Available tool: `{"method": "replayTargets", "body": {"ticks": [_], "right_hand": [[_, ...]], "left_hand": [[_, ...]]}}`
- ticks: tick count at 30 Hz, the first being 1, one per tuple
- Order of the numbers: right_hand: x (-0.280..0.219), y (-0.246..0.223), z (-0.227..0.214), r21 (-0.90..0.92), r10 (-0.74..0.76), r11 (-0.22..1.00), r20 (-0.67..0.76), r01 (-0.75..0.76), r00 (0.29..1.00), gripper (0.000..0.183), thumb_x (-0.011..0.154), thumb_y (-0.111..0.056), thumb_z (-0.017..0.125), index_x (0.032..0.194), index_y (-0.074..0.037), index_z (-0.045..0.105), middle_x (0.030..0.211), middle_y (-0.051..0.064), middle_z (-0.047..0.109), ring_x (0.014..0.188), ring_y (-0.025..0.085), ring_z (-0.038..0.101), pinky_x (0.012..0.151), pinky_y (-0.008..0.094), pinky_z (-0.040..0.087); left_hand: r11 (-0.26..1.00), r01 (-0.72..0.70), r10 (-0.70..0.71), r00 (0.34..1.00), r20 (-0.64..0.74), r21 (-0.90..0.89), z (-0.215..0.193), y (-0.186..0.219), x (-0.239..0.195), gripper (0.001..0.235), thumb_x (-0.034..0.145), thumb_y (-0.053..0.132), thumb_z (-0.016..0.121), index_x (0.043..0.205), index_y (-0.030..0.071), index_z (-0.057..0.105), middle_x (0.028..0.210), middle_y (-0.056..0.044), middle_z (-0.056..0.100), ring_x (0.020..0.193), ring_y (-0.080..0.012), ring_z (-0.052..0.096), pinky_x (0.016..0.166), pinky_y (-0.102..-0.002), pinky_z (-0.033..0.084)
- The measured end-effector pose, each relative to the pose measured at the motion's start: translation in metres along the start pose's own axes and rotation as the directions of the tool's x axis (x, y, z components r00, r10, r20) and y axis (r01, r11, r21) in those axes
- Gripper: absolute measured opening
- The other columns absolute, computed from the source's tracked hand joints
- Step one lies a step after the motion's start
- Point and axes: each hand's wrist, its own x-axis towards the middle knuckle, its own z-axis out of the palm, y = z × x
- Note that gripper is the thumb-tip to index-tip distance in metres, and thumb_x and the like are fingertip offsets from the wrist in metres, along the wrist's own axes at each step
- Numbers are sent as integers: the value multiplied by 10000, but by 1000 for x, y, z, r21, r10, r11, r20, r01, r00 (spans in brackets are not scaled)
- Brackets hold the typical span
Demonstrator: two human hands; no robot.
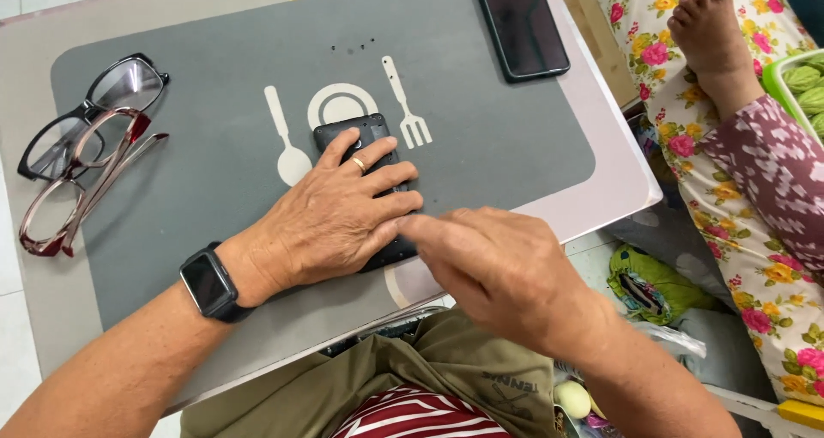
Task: The person uses a small screwdriver to remove screws from the back of a disassembled mobile phone. They carefully unscrew fasteners from various points on the device's rear casing and place the screws on the mat.
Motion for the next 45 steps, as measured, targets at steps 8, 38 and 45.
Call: {"method": "replayTargets", "body": {"ticks": [8, 38, 45], "right_hand": [[4, -2, -2, 12, 13, 1000, 51, -13, 999, 353, 975, 63, 587, 1313, -32, 628, 1062, 128, 750, 908, 329, 726, 786, 426, 562], [2, 1, -11, -196, 7, 981, 92, 11, 996, 306, 1019, 45, 690, 1314, -37, 676, 903, 45, 727, 759, 244, 703, 732, 405, 579], [-3, 4, -8, -242, 46, 970, 32, -37, 998, 199, 1055, 18, 732, 1246, -36, 748, 898, 60, 769, 730, 245, 720, 710, 396, 576]], "left_hand": [[995, -15, 22, 997, -69, 97, 1, -6, 0, 209, 1093, 318, 549, 1154, 163, 675, 1254, -96, 662, 1217, -375, 608, 1017, -553, 423], [805, 578, -591, 801, 100, 133, -4, -51, -30, 598, 1113, 533, 395, 1604, 206, 490, 1737, -110, 362, 1570, -476, 274, 1207, -724, 175], [778, 621, -626, 751, 211, 96, -17, -45, -23, 660, 1089, 582, 329, 1625, 215, 449, 1731, -115, 362, 1578, -483, 227, 1221, -705, 120]]}}
